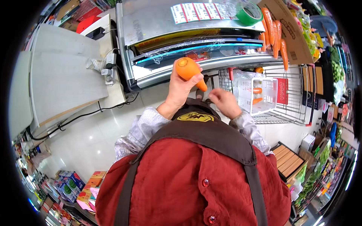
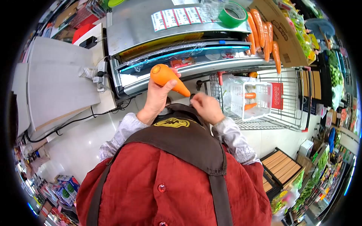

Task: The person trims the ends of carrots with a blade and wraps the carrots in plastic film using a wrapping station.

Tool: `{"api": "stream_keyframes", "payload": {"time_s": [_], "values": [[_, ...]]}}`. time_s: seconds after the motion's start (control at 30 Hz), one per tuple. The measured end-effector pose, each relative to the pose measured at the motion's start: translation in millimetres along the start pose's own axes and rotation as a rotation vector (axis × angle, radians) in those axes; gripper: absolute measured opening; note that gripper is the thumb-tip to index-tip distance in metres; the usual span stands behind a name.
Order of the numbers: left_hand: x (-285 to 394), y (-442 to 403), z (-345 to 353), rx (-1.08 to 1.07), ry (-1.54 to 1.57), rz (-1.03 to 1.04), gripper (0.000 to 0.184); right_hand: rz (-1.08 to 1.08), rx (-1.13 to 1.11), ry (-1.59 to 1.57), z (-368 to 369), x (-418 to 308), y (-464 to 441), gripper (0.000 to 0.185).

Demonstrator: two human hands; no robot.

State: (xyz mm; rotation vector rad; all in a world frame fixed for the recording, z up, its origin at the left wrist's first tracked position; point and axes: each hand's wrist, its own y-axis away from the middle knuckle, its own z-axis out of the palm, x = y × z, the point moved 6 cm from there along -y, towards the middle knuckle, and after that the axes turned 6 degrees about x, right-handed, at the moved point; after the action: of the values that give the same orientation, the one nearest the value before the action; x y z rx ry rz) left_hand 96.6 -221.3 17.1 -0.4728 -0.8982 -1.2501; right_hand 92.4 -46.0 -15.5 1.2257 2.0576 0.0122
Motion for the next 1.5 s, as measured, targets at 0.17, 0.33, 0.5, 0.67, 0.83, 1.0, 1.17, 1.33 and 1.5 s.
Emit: {"api": "stream_keyframes", "payload": {"time_s": [0.17,0.33,0.5,0.67,0.83,1.0,1.17,1.33,1.5], "values": [[-17,2,-2,0.135,0.163,-0.068,0.036,-0.450,0.502,-0.035,-62,-54,-13,0.055],[-17,11,9,0.237,0.265,-0.072,0.040,-0.396,0.294,-0.212,-49,-40,-36,0.056],[5,17,-54,0.819,-0.387,0.118,0.062,-0.440,0.288,-0.166,-97,-28,-55,0.050],[46,5,-55,0.929,-1.078,0.570,0.064,-0.644,0.379,-0.134,-134,-56,-76,0.049],[33,-10,-78,1.022,-0.613,0.336,0.060,-0.668,0.340,-0.118,-138,-68,-84,0.048],[19,-16,-92,0.904,-0.194,0.041,0.026,-0.755,0.365,-0.038,-143,-80,-94,0.050],[28,-4,-95,0.844,-0.155,0.046,0.021,-0.811,0.370,0.047,-142,-94,-111,0.048],[40,7,-108,0.800,-0.119,0.058,0.019,-0.885,0.372,0.154,-132,-113,-127,0.047],[55,14,-114,0.675,-0.081,0.019,0.018,-0.951,0.350,0.244,-119,-124,-132,0.047]]}}
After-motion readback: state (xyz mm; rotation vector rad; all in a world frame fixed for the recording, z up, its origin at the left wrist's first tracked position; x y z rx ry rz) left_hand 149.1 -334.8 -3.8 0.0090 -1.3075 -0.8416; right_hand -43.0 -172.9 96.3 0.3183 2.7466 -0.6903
